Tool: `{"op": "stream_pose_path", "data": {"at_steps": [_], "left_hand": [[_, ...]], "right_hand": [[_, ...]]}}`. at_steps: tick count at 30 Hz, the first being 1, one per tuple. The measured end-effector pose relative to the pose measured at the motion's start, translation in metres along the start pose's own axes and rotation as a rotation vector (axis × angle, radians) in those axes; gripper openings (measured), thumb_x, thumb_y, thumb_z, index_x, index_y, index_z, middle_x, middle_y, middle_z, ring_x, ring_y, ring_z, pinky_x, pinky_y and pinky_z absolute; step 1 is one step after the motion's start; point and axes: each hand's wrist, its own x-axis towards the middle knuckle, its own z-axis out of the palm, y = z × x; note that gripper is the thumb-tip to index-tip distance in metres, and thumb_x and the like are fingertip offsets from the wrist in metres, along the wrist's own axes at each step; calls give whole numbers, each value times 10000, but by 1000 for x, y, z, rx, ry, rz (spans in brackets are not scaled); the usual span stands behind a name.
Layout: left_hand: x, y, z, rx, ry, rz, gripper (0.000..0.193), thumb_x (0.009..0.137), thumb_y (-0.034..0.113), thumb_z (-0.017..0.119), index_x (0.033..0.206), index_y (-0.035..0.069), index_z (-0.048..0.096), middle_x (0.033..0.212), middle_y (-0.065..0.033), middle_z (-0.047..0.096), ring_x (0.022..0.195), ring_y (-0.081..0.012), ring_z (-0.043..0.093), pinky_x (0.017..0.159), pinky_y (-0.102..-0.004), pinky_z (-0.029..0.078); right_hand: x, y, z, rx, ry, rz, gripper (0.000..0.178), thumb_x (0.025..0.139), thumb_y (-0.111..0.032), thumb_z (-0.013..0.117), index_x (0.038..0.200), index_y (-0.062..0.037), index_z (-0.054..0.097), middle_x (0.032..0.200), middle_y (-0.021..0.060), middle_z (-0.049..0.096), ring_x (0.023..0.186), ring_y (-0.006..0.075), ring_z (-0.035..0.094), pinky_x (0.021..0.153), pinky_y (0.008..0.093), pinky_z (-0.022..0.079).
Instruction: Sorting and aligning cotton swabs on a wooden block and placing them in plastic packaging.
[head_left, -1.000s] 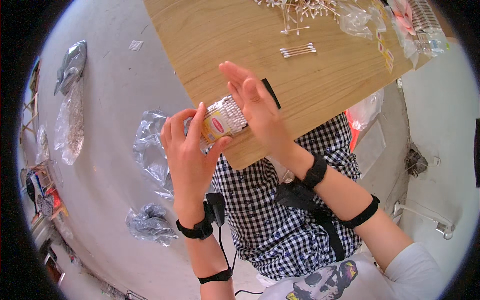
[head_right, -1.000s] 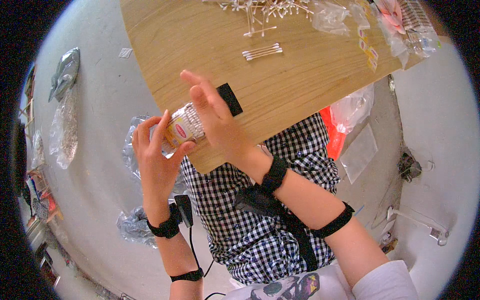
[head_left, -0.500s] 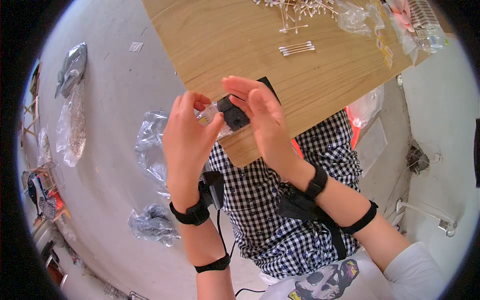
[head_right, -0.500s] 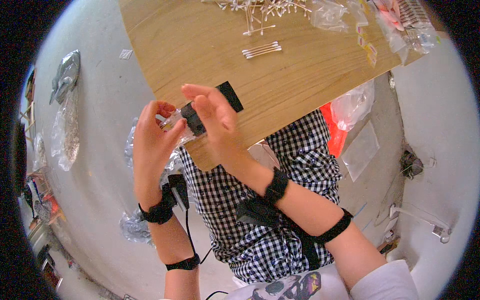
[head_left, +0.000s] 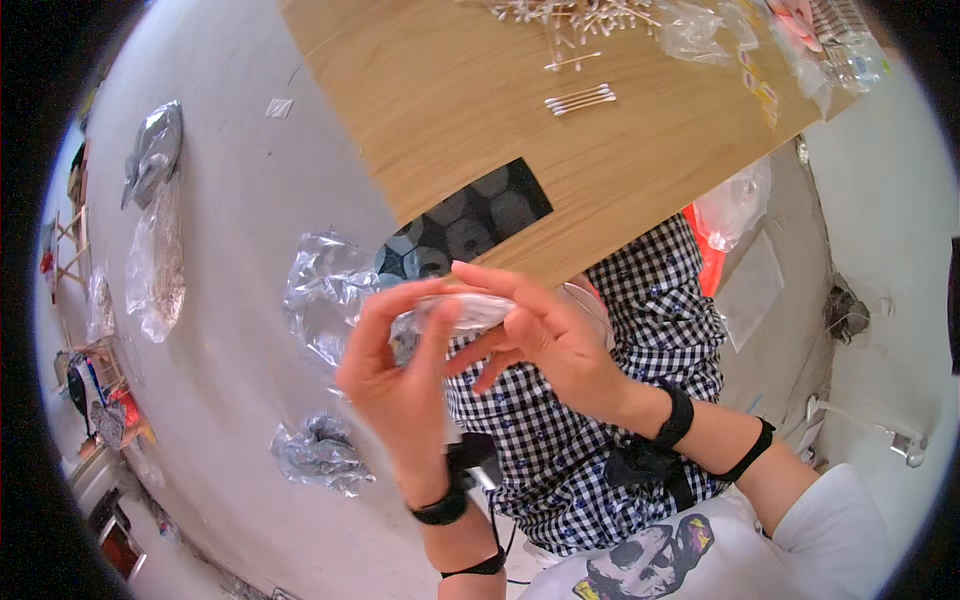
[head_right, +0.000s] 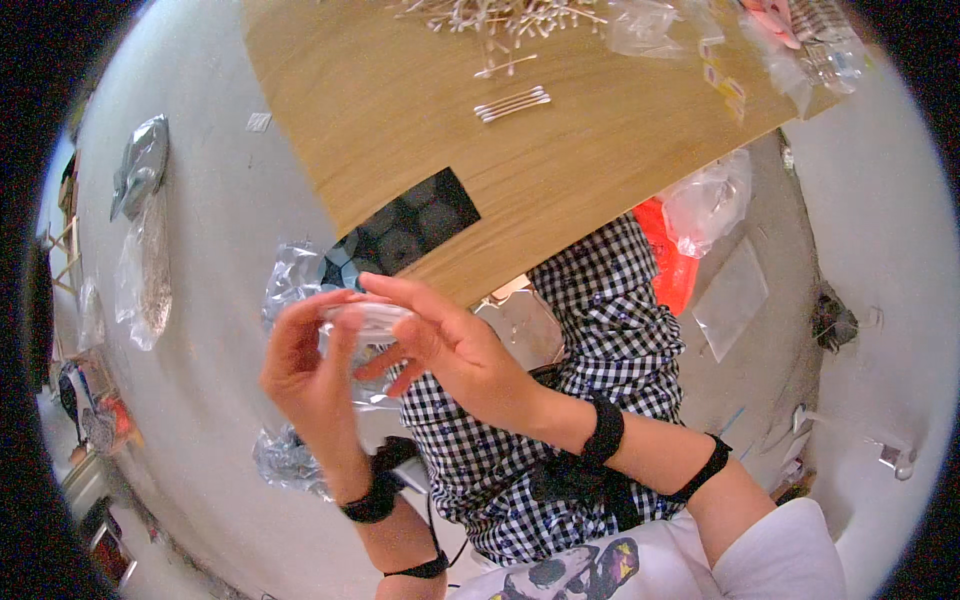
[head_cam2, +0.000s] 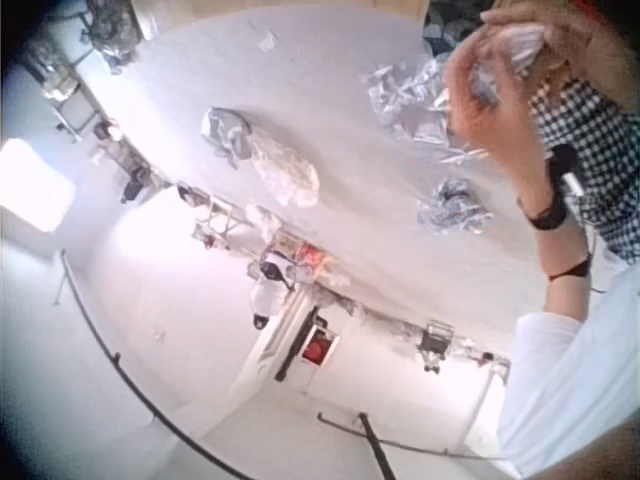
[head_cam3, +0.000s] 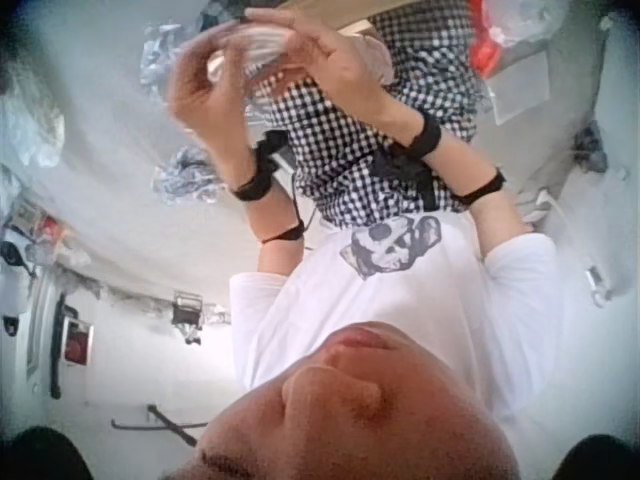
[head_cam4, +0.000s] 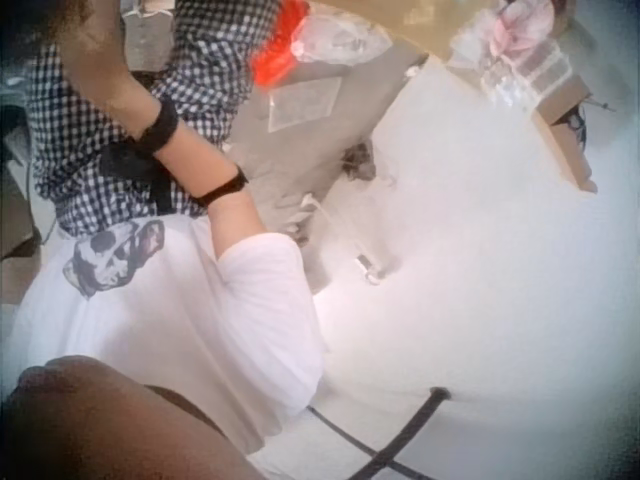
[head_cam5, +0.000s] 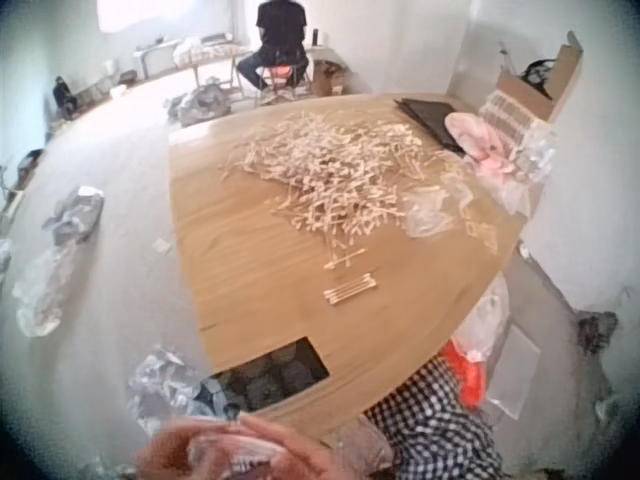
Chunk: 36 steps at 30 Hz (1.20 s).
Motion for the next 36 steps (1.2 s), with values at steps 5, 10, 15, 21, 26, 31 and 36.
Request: {"op": "stream_pose_path", "data": {"at_steps": [5, 10, 15, 21, 26, 31, 36], "left_hand": [[1, 10, 39, 286, -8, 276, 131, 819, 49, 733, 948, 29, 718, 886, -1, 692, 770, -69, 556, 671, -217, 450], [6, -9, 68, -342, -133, -156, 133, 889, 78, 681, 993, 3, 717, 891, -10, 701, 681, -22, 557, 553, -156, 417], [5, -19, 75, -339, -103, -195, 127, 887, 61, 677, 986, -9, 716, 889, -20, 705, 732, -37, 599, 617, -169, 471], [2, -21, 83, -169, -82, -61, 187, 921, 94, 636, 1050, -24, 702, 907, -68, 714, 727, -100, 639, 655, -208, 501], [14, -36, 71, -431, -186, -206, 250, 972, 157, 566, 1097, -26, 683, 972, -96, 707, 818, -115, 659, 711, -229, 525], [9, -42, 64, -310, -129, -92, 207, 939, 107, 588, 1055, -27, 697, 1005, -49, 707, 900, -87, 611, 814, -251, 505], [1, -63, 80, -489, -253, -80, 295, 943, 145, 603, 1190, -13, 633, 1106, -40, 674, 945, -99, 611, 825, -249, 508]], "right_hand": [[9, -39, -36, -348, 55, -131, 426, 1022, -300, 443, 1353, -34, 477, 1215, 81, 597, 1000, 155, 635, 792, 280, 553], [16, -63, -67, -397, 19, 29, 397, 1005, -229, 501, 1335, -9, 486, 1139, 90, 633, 1007, 148, 638, 854, 281, 539], [21, -58, -70, -273, 63, 61, 354, 972, -150, 554, 1269, 42, 534, 1087, 111, 658, 948, 166, 667, 824, 279, 569], [21, -53, -69, -295, 169, -6, 303, 955, -110, 568, 1211, 52, 579, 1062, 121, 669, 876, 157, 683, 757, 274, 590], [32, -52, -79, -457, 121, -47, 299, 945, -112, 584, 1203, 38, 598, 1059, 98, 673, 943, 135, 651, 820, 254, 546], [33, -49, -69, -613, 98, -93, 306, 955, -151, 561, 1211, 6, 623, 1170, 102, 657, 1031, 146, 613, 902, 266, 483], [23, -52, -83, -717, 126, -77, 324, 957, -162, 569, 1217, 28, 605, 1141, 105, 656, 1019, 158, 617, 888, 269, 492]]}}
